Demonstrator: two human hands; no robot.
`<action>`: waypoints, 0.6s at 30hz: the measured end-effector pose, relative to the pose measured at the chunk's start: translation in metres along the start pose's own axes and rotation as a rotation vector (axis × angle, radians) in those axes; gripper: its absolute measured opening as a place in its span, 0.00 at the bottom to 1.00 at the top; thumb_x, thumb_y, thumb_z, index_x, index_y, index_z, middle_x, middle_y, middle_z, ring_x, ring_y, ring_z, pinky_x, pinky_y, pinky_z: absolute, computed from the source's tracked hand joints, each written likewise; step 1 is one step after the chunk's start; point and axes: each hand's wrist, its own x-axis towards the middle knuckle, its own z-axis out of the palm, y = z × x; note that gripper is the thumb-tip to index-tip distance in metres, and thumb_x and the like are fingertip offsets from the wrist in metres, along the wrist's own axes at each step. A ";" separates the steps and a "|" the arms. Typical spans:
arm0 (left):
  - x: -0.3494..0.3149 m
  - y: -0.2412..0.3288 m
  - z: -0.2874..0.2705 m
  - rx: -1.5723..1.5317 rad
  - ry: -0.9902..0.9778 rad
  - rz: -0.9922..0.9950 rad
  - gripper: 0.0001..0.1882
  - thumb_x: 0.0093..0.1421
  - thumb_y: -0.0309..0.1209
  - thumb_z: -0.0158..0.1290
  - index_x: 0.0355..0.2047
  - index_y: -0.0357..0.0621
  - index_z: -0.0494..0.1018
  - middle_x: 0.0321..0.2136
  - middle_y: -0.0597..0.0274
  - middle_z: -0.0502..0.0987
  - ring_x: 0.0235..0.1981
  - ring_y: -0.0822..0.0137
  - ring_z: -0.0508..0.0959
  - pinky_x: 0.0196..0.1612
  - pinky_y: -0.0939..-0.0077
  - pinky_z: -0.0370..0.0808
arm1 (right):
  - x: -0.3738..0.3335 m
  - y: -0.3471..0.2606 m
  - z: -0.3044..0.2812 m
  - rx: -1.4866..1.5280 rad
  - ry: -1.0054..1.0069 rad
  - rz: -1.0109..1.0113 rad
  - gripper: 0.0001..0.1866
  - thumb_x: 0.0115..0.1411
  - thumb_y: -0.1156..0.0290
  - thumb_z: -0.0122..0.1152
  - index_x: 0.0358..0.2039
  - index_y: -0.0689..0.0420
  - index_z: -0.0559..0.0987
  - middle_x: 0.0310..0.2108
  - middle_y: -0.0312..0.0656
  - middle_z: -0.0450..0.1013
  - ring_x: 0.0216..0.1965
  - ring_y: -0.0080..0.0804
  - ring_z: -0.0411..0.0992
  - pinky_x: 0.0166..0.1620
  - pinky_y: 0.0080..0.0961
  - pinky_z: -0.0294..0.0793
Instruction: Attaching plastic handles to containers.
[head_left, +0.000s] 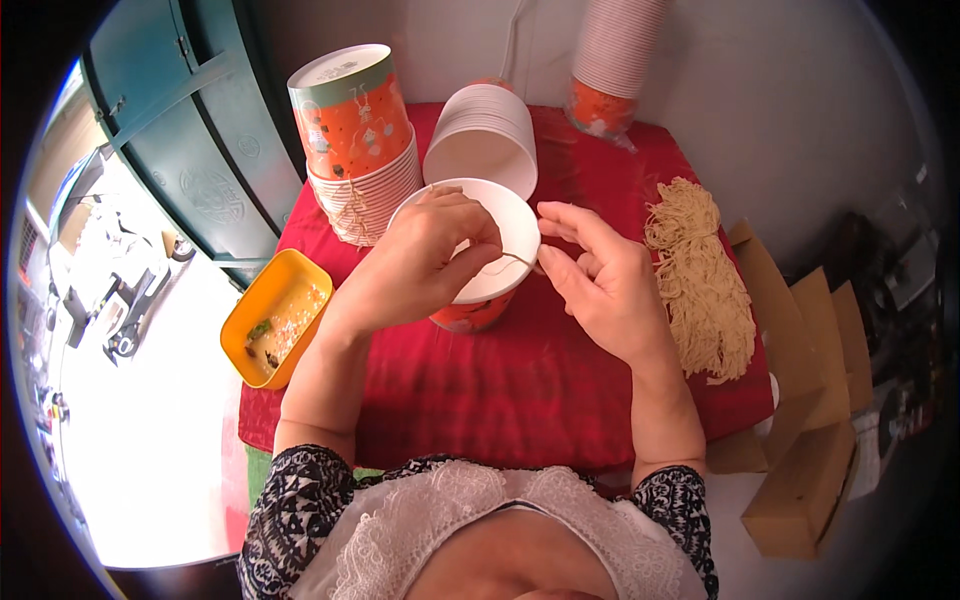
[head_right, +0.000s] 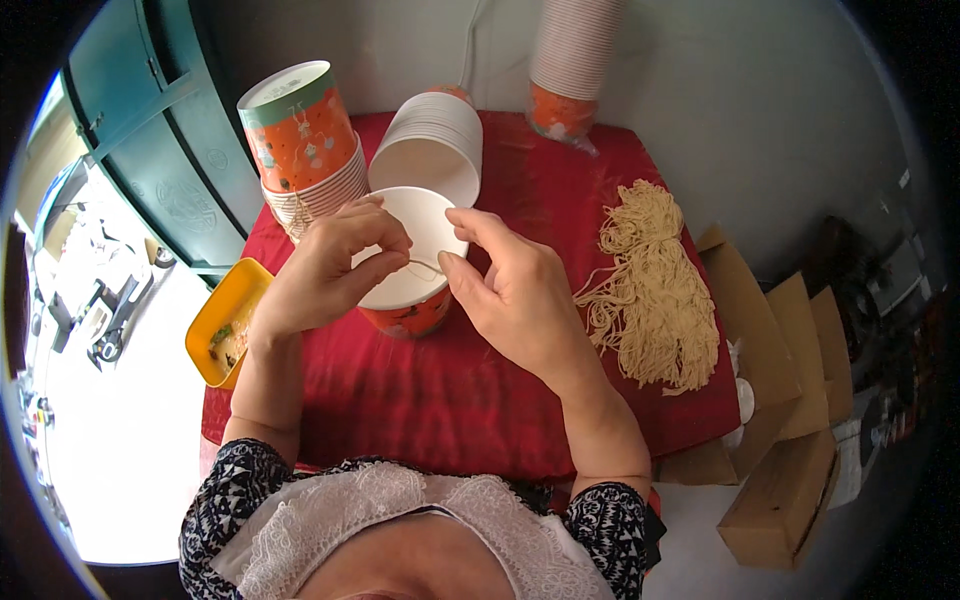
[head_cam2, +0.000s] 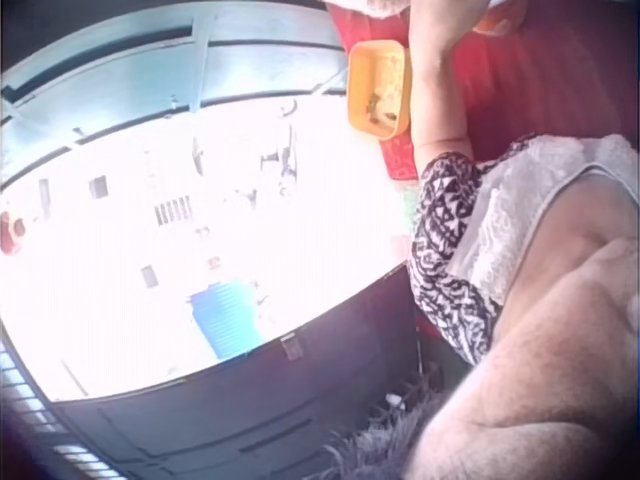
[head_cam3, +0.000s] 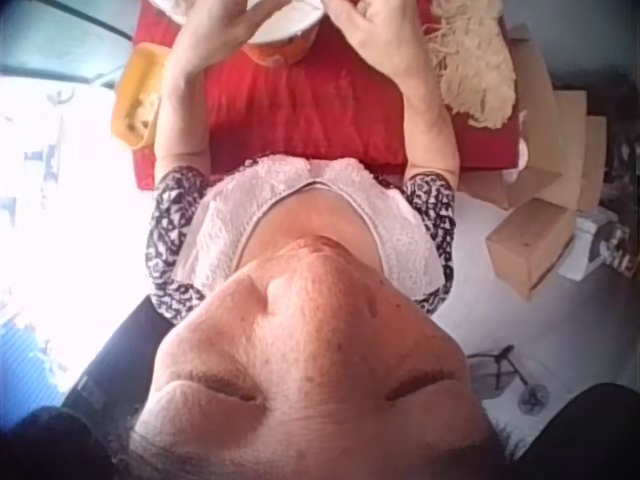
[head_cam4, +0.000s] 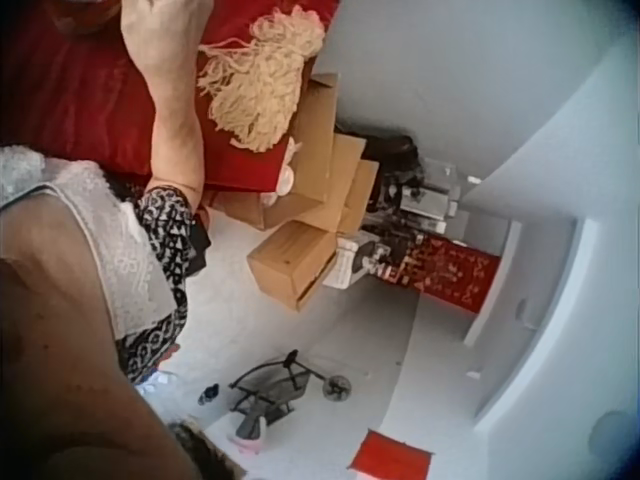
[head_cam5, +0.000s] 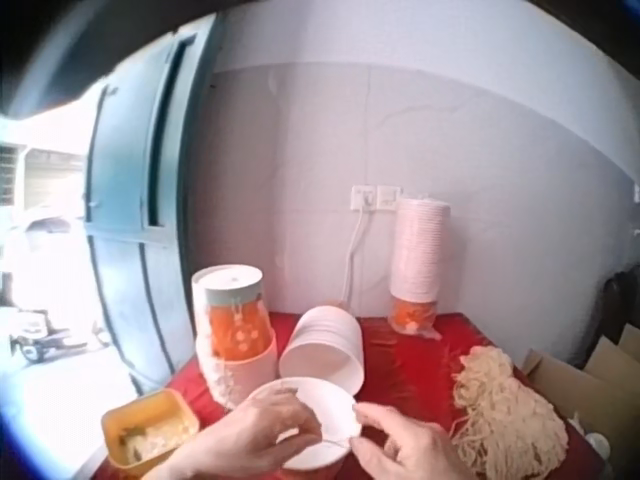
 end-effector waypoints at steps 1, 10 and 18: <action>0.000 0.002 0.000 0.000 -0.004 -0.002 0.03 0.54 0.20 0.56 0.30 0.38 0.73 0.29 0.60 0.78 0.37 0.61 0.78 0.63 0.55 0.62 | 0.000 -0.003 -0.001 0.113 -0.047 0.051 0.19 0.64 0.77 0.55 0.54 0.67 0.69 0.43 0.47 0.76 0.21 0.12 0.67 0.22 0.10 0.66; 0.002 0.004 0.005 0.029 0.028 0.076 0.03 0.51 0.22 0.56 0.24 0.35 0.73 0.22 0.52 0.75 0.29 0.53 0.75 0.42 0.63 0.70 | 0.002 0.004 0.014 0.429 -0.192 0.204 0.08 0.61 0.75 0.57 0.37 0.68 0.76 0.26 0.38 0.77 0.23 0.12 0.67 0.25 0.15 0.67; -0.001 0.003 -0.009 0.111 -0.145 -0.110 0.07 0.52 0.25 0.59 0.31 0.39 0.75 0.30 0.57 0.78 0.37 0.57 0.78 0.50 0.62 0.72 | 0.007 0.011 0.001 0.151 0.085 0.003 0.03 0.57 0.81 0.57 0.27 0.64 0.75 0.20 0.33 0.71 0.24 0.13 0.66 0.26 0.17 0.66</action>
